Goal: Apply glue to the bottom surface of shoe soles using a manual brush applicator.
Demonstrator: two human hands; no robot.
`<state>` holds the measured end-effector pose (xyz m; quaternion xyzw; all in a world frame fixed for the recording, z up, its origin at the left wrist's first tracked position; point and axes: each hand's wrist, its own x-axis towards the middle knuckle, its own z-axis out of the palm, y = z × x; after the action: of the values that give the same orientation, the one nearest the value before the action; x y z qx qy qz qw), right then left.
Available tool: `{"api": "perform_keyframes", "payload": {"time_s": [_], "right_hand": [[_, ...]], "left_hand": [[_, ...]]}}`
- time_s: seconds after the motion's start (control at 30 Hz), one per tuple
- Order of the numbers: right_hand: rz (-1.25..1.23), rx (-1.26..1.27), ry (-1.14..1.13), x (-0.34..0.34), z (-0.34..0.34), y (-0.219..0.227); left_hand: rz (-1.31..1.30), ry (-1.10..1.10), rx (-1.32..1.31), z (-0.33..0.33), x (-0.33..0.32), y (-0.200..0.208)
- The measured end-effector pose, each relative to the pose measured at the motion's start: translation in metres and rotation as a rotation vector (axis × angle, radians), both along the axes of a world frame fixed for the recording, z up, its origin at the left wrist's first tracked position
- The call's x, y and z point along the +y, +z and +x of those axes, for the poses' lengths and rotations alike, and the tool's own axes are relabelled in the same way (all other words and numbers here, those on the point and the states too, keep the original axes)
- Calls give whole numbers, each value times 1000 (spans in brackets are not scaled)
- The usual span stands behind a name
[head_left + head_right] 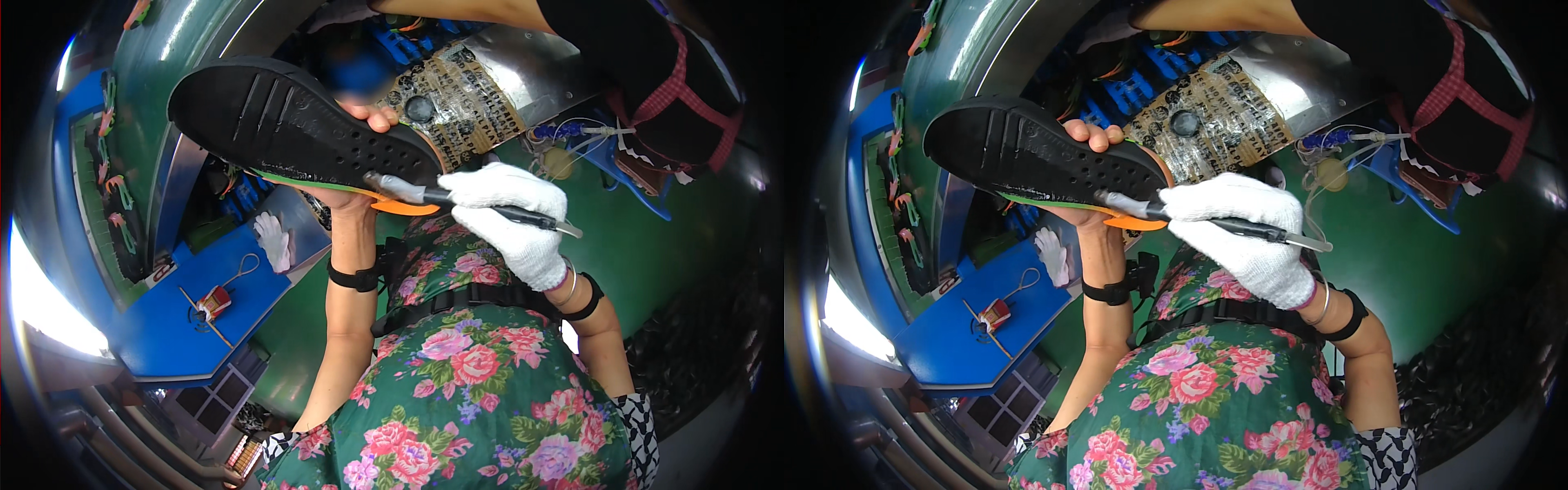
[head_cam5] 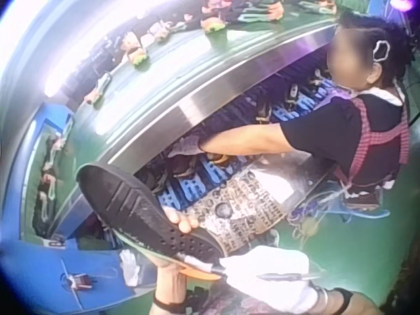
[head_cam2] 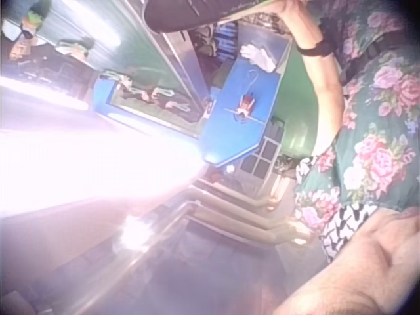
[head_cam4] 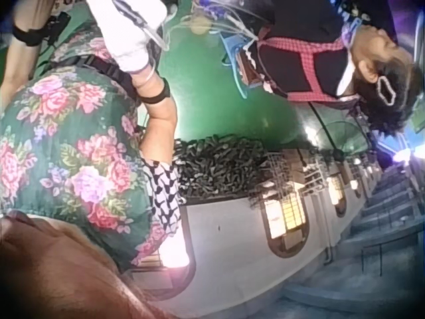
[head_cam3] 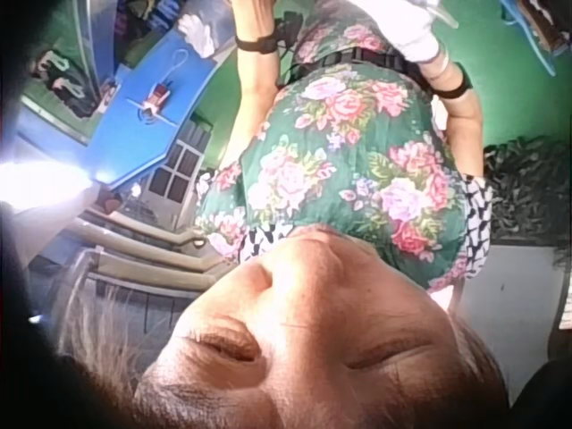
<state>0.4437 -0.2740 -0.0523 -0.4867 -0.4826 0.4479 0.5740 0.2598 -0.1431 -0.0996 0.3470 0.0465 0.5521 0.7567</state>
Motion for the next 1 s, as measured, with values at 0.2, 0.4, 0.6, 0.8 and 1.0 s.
{"api": "perform_keyframes", "payload": {"time_s": [0.2, 0.4, 0.6, 0.8, 1.0], "right_hand": [[182, -225, 99, -1, 2, -1], [195, -224, -16, -3, 2, -3], [130, -72, 17, 0, -8, 4], [51, 148, -32, 3, -6, 4], [114, 1, 29, -1, -3, 0]], "left_hand": [[-103, 35, -123, 3, 3, -1], [20, 3, 8, 6, 6, 4], [15, -32, 10, 13, 9, 2], [-66, -79, -133, 18, 8, -8], [-45, -74, -154, 18, 12, -11]]}}
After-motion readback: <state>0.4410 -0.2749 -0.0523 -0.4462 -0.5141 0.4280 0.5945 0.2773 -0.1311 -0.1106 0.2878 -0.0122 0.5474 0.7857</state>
